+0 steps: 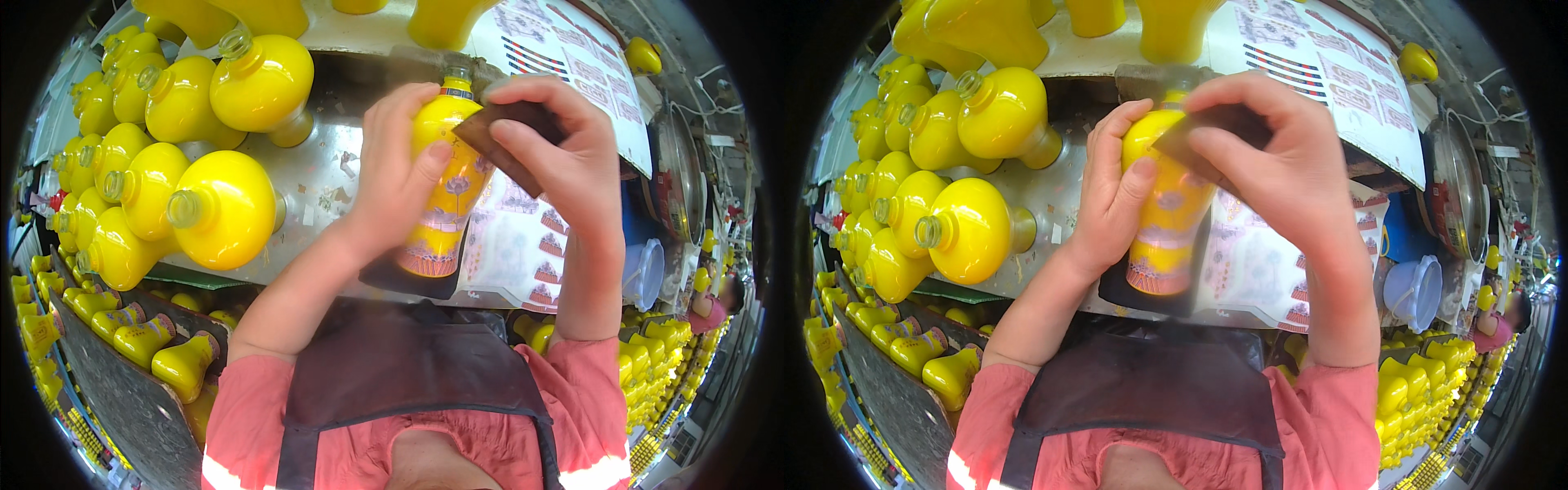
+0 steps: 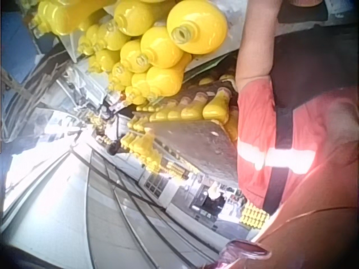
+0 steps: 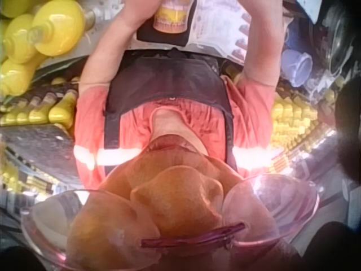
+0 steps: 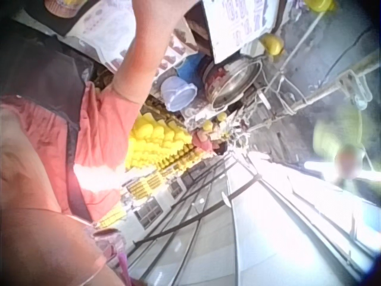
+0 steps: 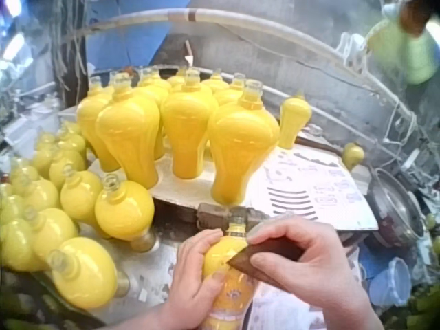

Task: The person applies adhesive labels to the necks and bodies of yellow plastic bottles. They peel each label from a sheet, wrap it around the bottle, and smooth it by hand. Finished bottles are placed on a nearby tray.

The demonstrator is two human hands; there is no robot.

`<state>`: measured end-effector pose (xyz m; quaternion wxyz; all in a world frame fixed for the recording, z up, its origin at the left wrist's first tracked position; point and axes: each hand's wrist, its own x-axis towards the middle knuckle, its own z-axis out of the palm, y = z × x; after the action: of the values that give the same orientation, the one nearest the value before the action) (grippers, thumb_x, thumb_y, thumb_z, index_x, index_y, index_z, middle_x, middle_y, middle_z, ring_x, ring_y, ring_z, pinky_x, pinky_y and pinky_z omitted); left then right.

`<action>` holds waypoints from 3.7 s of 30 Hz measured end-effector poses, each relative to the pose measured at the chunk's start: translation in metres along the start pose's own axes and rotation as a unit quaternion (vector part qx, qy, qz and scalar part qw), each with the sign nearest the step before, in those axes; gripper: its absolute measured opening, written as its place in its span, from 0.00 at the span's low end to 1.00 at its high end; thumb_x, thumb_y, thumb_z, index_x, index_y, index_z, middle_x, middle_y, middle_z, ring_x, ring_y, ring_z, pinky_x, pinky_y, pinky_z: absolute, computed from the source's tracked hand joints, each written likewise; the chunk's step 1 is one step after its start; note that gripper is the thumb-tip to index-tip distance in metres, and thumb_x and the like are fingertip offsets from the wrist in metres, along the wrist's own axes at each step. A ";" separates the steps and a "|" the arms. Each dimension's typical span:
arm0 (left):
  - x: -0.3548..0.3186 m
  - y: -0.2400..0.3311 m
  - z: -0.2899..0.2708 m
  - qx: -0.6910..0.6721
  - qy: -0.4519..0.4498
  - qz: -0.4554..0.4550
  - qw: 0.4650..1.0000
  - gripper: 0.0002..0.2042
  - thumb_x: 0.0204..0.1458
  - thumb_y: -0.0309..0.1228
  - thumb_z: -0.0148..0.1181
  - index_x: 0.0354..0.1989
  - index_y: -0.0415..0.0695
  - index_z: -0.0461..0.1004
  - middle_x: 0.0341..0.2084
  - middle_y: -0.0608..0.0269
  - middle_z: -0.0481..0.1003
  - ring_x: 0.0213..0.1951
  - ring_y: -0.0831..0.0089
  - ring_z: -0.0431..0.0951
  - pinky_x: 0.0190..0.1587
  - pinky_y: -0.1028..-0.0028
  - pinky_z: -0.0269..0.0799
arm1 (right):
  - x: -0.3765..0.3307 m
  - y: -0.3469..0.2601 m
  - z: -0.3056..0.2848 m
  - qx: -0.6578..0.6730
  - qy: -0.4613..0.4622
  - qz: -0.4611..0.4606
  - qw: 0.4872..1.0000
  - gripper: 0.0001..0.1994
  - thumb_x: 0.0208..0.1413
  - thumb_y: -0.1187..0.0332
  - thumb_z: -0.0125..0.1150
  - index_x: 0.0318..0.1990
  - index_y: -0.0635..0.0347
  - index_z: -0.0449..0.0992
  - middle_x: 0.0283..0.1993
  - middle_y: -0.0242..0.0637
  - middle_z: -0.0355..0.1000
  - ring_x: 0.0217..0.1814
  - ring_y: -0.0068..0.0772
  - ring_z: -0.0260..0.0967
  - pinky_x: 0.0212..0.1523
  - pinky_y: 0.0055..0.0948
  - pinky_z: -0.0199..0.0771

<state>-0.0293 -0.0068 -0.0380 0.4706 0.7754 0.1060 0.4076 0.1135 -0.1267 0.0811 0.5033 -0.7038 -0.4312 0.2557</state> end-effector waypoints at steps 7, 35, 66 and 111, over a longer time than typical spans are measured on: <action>-0.002 -0.010 -0.006 -0.051 -0.040 0.006 0.998 0.30 0.66 0.42 0.52 0.71 0.36 0.59 0.67 0.43 0.62 0.69 0.45 0.60 0.73 0.54 0.52 | 0.013 -0.017 0.008 -0.150 -0.022 -0.109 0.982 0.12 0.57 0.82 0.65 0.49 0.65 0.80 0.41 0.33 0.80 0.45 0.20 0.79 0.49 0.23 0.79; -0.011 -0.006 -0.015 -0.161 -0.069 -0.032 0.984 0.33 0.56 0.30 0.60 0.71 0.40 0.59 0.73 0.48 0.59 0.75 0.52 0.57 0.76 0.59 0.49 | -0.030 0.008 0.007 -0.225 0.128 -0.253 0.932 0.15 0.58 0.82 0.68 0.53 0.65 0.80 0.48 0.38 0.81 0.48 0.28 0.80 0.50 0.27 0.80; -0.007 -0.005 -0.016 -0.268 -0.039 -0.082 0.959 0.24 0.65 0.36 0.56 0.67 0.40 0.69 0.70 0.53 0.66 0.73 0.60 0.61 0.75 0.63 0.52 | -0.007 -0.009 0.021 -0.354 0.098 -0.297 0.882 0.16 0.53 0.79 0.69 0.50 0.58 0.81 0.42 0.38 0.82 0.41 0.37 0.82 0.38 0.30 0.81; 0.014 0.065 -0.022 -0.355 -0.033 -0.200 0.913 0.13 0.66 0.32 0.53 0.53 0.39 0.71 0.48 0.61 0.76 0.51 0.76 0.74 0.59 0.72 0.69 | -0.065 -0.031 0.019 -0.377 0.118 -0.318 0.862 0.18 0.54 0.79 0.71 0.54 0.60 0.82 0.42 0.41 0.82 0.38 0.39 0.80 0.38 0.31 0.80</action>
<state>-0.0505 -0.0199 0.0275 0.7899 0.5326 0.0912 0.2900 0.0552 -0.1703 0.0985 0.3005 -0.6896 -0.6325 -0.1848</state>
